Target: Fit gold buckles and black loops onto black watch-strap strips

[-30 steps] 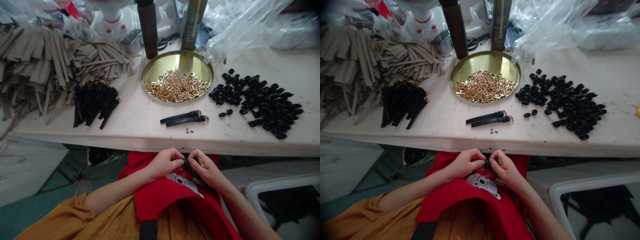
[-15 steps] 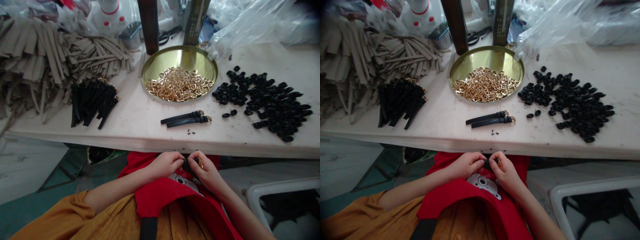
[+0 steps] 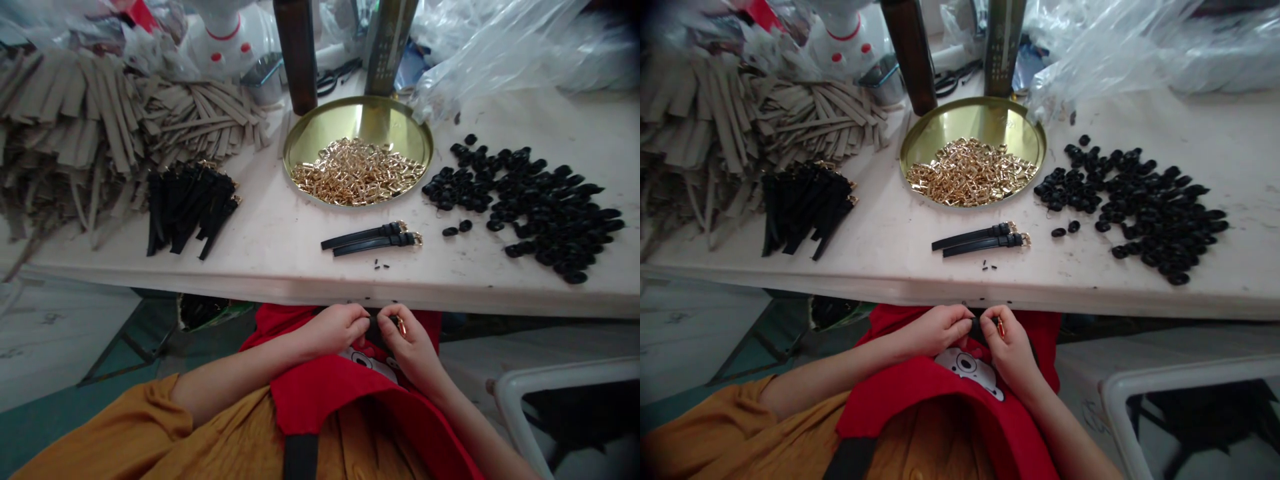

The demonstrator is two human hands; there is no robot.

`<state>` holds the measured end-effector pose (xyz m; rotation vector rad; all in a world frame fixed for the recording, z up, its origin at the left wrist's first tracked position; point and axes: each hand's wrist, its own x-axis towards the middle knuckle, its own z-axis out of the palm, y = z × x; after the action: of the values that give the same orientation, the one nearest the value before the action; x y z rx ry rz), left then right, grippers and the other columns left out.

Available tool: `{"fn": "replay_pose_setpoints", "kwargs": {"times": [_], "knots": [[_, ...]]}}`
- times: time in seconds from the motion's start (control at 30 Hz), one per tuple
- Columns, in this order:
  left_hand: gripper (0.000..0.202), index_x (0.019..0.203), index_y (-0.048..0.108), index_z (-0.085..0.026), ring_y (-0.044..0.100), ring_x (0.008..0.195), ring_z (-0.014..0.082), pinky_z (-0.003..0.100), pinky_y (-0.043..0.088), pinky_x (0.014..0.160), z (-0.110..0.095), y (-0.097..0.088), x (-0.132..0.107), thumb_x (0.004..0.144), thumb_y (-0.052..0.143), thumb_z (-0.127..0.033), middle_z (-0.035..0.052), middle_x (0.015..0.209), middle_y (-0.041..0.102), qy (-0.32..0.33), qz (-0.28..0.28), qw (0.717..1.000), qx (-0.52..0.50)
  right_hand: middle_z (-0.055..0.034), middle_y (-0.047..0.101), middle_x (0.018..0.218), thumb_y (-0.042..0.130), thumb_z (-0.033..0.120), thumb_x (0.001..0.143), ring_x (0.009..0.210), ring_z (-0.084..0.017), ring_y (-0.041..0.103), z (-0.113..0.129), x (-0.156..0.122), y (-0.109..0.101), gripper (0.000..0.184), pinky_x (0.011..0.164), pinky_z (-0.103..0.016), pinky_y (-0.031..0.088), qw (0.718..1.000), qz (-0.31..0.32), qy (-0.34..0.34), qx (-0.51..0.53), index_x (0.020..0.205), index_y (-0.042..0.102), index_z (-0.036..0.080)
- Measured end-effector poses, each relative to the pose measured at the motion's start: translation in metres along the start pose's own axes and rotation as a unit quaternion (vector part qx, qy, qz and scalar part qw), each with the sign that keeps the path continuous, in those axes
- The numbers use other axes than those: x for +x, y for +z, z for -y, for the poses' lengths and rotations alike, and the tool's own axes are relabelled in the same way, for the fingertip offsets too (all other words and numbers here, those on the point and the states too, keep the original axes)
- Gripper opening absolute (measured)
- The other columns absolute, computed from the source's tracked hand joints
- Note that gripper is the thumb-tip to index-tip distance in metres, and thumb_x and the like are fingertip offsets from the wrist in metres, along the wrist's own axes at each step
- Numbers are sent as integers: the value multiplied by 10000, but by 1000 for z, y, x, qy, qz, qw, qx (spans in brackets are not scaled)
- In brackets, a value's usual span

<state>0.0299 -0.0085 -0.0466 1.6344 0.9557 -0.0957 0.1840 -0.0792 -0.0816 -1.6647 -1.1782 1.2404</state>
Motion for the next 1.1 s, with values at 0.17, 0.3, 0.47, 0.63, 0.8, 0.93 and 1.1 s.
{"fn": "replay_pose_setpoints", "kwargs": {"times": [0.17, 0.3, 0.47, 0.63, 0.8, 0.93, 1.1], "knots": [[263, 876, 579, -136, 557, 610, 118, 198, 392, 551, -4, 5, -2, 836, 345, -251, 30, 713, 639, 13, -27, 997, 66, 29, 470, 590, 497, 456, 793, 539, -135, 438, -2, 0, 12, 250, 495, -247, 352, 995, -76, 36, 52, 772, 493, 207], [275, 909, 567, -155, 590, 685, 173, 239, 409, 566, -5, 12, -5, 812, 414, -362, 59, 820, 653, 14, -87, 983, 164, 15, 488, 642, 486, 456, 800, 580, -141, 455, 2, 1, 19, 258, 543, -259, 371, 991, -124, 22, 31, 776, 486, 200], [285, 856, 564, -164, 608, 751, 207, 278, 443, 618, -2, 16, -11, 840, 364, -366, 70, 848, 652, 36, -140, 944, 297, 28, 466, 608, 476, 463, 802, 534, -132, 434, 2, -4, 24, 262, 488, -248, 354, 993, -107, 32, 49, 790, 478, 201], [233, 849, 555, -171, 605, 772, 202, 283, 460, 650, 0, 22, -15, 829, 381, -325, 63, 866, 646, 24, -178, 931, 318, 22, 497, 647, 524, 401, 777, 540, -126, 458, -2, -9, 26, 236, 483, -242, 386, 996, -53, 14, 71, 888, 476, 197], [264, 918, 555, -136, 598, 814, 236, 336, 460, 719, -2, 26, -16, 833, 372, -306, 115, 904, 633, 10, -178, 935, 307, 13, 498, 686, 514, 373, 788, 569, -126, 471, -4, -11, 30, 210, 491, -243, 398, 995, -73, 17, 71, 895, 468, 198], [263, 903, 579, -134, 588, 795, 209, 316, 455, 715, 0, 17, -18, 821, 361, -258, 103, 890, 638, 36, -139, 970, 197, 31, 478, 634, 522, 382, 781, 531, -119, 453, -3, -12, 32, 213, 466, -239, 377, 992, -74, 29, 100, 879, 460, 203], [270, 953, 577, -125, 560, 644, 117, 211, 429, 565, 15, 9, -13, 775, 403, -229, 44, 802, 648, -6, -48, 996, -79, 74, 439, 512, 547, 429, 756, 441, -101, 400, -1, -11, 33, 276, 414, -220, 316, 979, -25, 84, 183, 878, 429, 212]]}}
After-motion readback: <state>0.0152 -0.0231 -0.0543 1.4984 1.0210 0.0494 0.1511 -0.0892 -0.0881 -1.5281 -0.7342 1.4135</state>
